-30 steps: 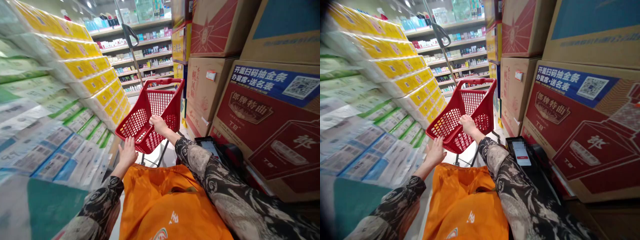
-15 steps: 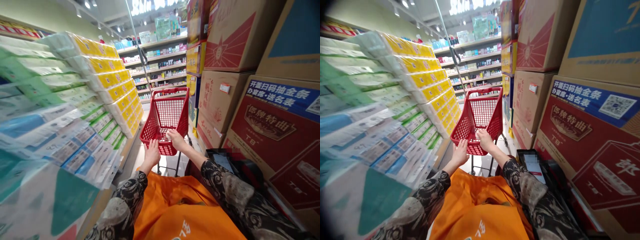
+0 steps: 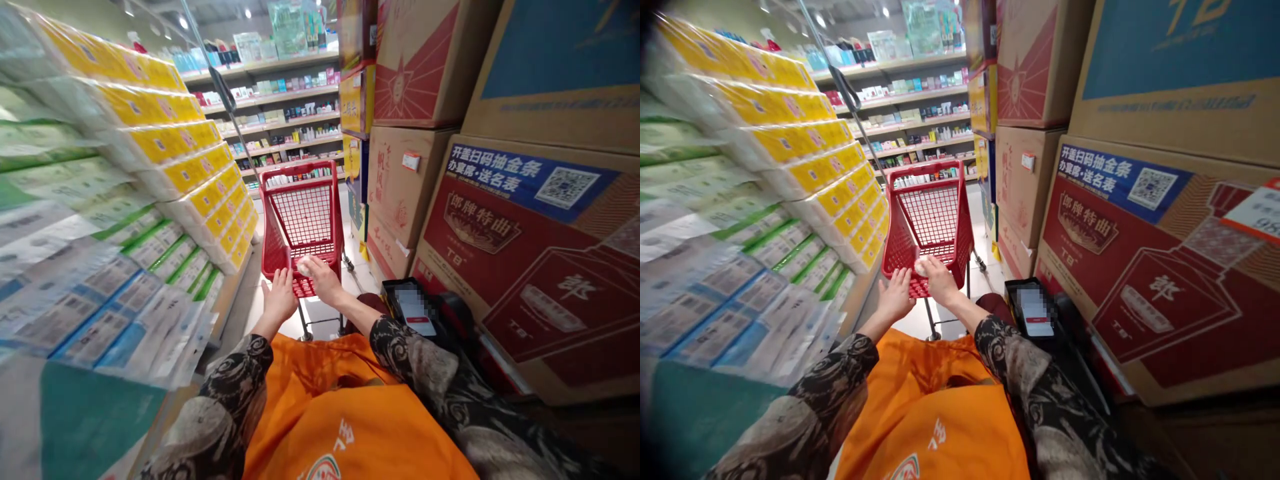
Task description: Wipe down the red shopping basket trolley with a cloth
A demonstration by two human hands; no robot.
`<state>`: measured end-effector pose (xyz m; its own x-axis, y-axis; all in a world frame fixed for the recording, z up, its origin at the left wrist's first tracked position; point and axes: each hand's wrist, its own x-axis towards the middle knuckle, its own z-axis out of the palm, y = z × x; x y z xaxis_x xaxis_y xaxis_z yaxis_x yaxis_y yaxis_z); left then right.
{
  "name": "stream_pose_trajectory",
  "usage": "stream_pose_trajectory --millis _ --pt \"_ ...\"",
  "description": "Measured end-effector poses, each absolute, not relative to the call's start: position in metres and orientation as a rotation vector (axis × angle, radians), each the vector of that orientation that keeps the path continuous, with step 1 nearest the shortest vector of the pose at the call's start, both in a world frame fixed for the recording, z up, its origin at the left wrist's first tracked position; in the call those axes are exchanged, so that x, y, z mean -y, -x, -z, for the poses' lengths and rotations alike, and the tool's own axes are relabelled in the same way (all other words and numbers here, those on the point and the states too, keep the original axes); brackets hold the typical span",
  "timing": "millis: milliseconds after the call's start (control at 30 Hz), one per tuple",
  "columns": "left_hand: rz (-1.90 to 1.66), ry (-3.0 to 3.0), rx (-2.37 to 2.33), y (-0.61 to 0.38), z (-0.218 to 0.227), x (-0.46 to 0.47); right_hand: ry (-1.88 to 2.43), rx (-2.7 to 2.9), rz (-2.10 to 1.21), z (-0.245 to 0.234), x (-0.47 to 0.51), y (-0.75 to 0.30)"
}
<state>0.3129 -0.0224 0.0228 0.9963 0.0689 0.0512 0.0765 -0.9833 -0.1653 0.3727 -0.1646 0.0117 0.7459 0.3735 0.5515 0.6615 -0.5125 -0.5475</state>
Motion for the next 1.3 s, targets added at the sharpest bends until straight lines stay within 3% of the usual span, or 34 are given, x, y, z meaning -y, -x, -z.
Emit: stream_pose_trajectory --millis 233,500,733,1000,1300 --pt "0.025 3.014 0.136 -0.313 -0.023 0.022 2.390 0.565 0.441 -0.016 0.180 -0.380" --pt "0.021 3.070 0.195 -0.312 -0.030 0.025 2.453 0.808 0.391 -0.003 0.142 -0.371" --pt "0.020 3.037 0.342 -0.307 -0.025 0.005 2.414 0.637 0.549 -0.010 0.177 -0.400" --pt "-0.043 3.009 0.290 -0.310 -0.026 0.002 2.414 0.999 0.421 -0.001 0.113 -0.372" --pt "0.005 3.025 0.308 -0.310 -0.023 0.004 2.410 0.698 0.590 0.019 0.186 -0.389"
